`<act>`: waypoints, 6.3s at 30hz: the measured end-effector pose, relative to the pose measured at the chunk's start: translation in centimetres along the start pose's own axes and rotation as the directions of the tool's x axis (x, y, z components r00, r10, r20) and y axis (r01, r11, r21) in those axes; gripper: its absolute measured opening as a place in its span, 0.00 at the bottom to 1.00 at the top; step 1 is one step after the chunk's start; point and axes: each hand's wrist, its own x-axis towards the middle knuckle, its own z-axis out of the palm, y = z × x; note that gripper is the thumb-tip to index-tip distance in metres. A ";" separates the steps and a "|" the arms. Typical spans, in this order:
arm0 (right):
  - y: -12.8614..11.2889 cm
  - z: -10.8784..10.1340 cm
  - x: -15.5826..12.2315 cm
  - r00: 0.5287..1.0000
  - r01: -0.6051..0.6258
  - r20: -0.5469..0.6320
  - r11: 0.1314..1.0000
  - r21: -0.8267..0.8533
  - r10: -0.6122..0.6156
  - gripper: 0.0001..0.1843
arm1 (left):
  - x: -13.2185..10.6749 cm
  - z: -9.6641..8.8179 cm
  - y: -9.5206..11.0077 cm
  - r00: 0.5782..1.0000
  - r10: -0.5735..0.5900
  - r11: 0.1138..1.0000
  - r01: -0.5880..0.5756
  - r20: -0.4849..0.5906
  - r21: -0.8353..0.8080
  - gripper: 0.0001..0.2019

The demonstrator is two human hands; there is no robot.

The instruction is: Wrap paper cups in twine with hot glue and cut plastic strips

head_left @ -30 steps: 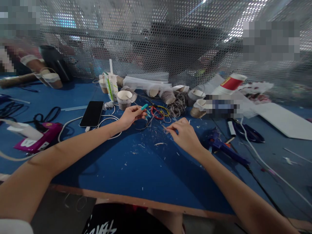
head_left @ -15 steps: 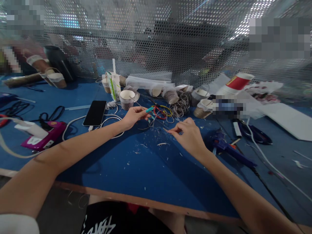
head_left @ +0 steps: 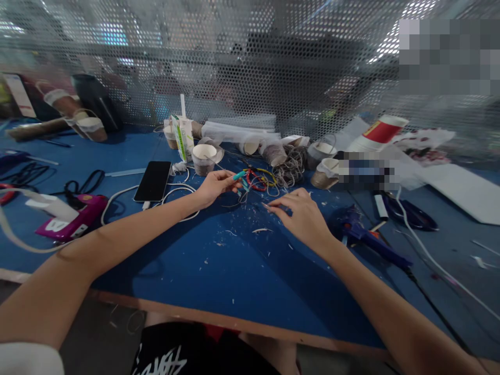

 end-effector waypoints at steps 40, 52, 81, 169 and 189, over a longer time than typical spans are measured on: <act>-1.3 -0.8 -0.3 0.976 -0.217 -0.036 0.976 -0.028 0.216 0.15 | -0.1 0.0 0.1 0.999 0.045 0.999 -0.044 0.027 -0.007 0.09; 0.0 -0.2 -0.3 0.995 -0.090 0.040 0.995 -0.042 0.091 0.14 | 0.0 -0.1 -0.1 0.994 0.106 0.994 -0.106 -0.016 0.002 0.13; -0.3 -0.1 -0.4 0.997 -0.075 0.031 0.997 0.011 0.074 0.14 | -0.4 0.4 0.1 0.999 -0.021 0.993 0.017 0.030 0.114 0.06; -1.0 -0.4 -0.5 0.965 -0.261 -0.033 0.965 0.001 0.261 0.13 | 0.0 -0.1 -0.1 1.000 0.013 0.999 -0.014 0.021 0.049 0.07; -1.0 -0.8 -0.3 0.964 -0.264 0.034 0.964 0.020 0.263 0.13 | -0.4 0.3 0.4 1.000 -0.015 1.000 0.015 0.004 -0.016 0.03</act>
